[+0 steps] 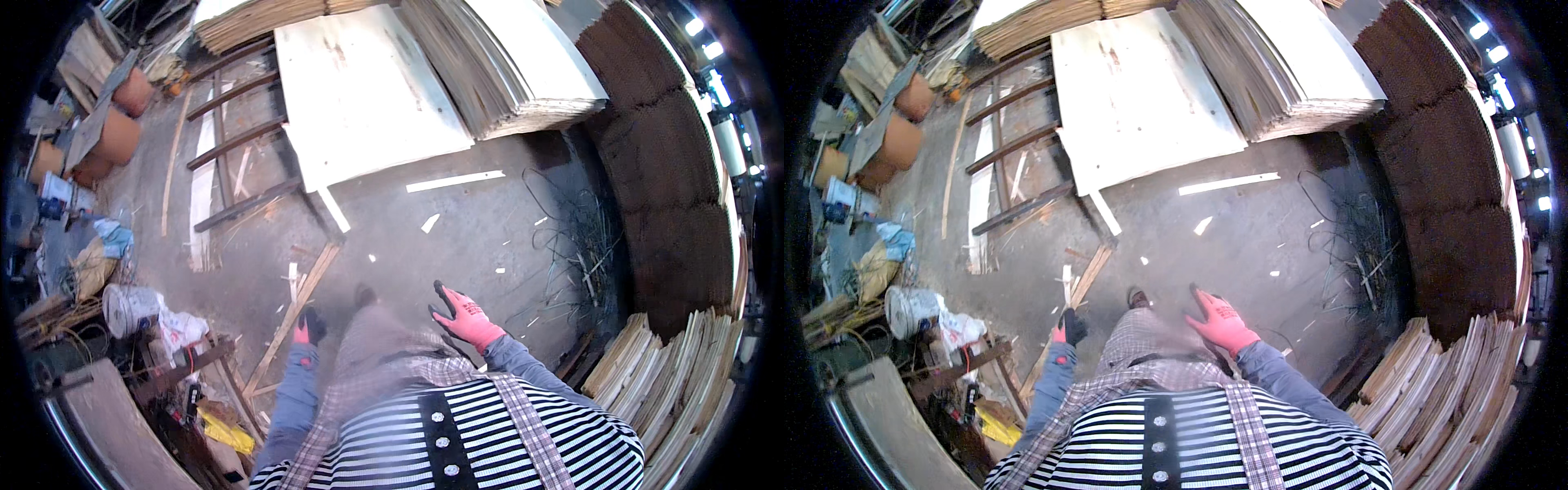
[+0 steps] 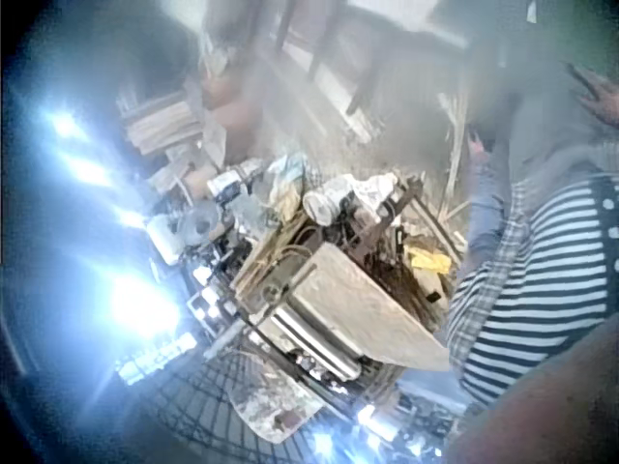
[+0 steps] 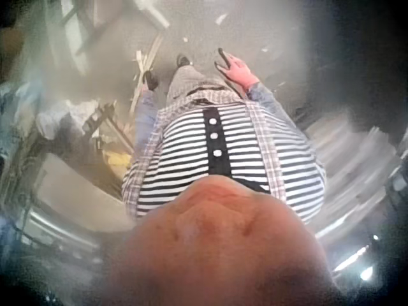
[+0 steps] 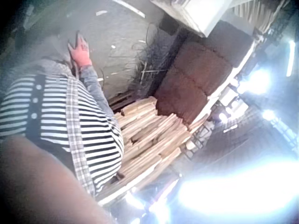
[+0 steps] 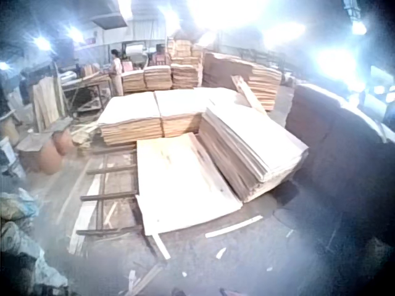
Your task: The person feeds large wooden panels through a roller machine, then stacks them on a nearby rack. The person repeats this process for multiple panels, handling each one by hand and using a long metal rod to assist with feeding the panels into the machine.
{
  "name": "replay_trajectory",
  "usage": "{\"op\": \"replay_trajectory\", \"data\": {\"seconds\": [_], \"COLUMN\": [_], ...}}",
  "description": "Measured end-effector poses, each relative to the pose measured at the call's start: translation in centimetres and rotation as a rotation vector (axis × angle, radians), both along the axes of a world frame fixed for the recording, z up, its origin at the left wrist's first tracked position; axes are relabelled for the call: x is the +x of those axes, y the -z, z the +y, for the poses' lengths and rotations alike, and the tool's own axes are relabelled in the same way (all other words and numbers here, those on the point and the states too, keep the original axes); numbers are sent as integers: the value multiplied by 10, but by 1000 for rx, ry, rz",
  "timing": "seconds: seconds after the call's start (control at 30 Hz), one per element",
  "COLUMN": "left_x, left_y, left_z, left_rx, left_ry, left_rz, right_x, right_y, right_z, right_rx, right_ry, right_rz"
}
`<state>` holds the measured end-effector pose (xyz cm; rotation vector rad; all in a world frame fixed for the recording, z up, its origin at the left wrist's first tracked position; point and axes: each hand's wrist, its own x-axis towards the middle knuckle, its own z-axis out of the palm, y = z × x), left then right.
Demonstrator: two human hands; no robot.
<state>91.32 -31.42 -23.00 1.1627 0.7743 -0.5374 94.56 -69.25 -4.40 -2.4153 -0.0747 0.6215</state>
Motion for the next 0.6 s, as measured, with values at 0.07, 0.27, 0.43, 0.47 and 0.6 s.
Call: {"op": "replay_trajectory", "data": {"seconds": [0.07,0.27,0.43,0.47,0.6], "left_x": [79,265,333,351,413], "left_y": [-14,22,204,233,348], "left_z": [-20,-56,-53,-56,-64], "left_rx": [110,275,239,350,1020], "left_ry": [-2,42,-1,68,449], "left_rz": [30,61,92,138,499], "right_x": [47,217,387,415,511], "right_y": [-5,58,191,241,402], "right_z": [-20,-77,-97,-109,-133], "right_rx": [-43,52,-65,-61,105], "right_ry": [59,209,254,273,648], "right_rz": [8,92,353,352,559]}}
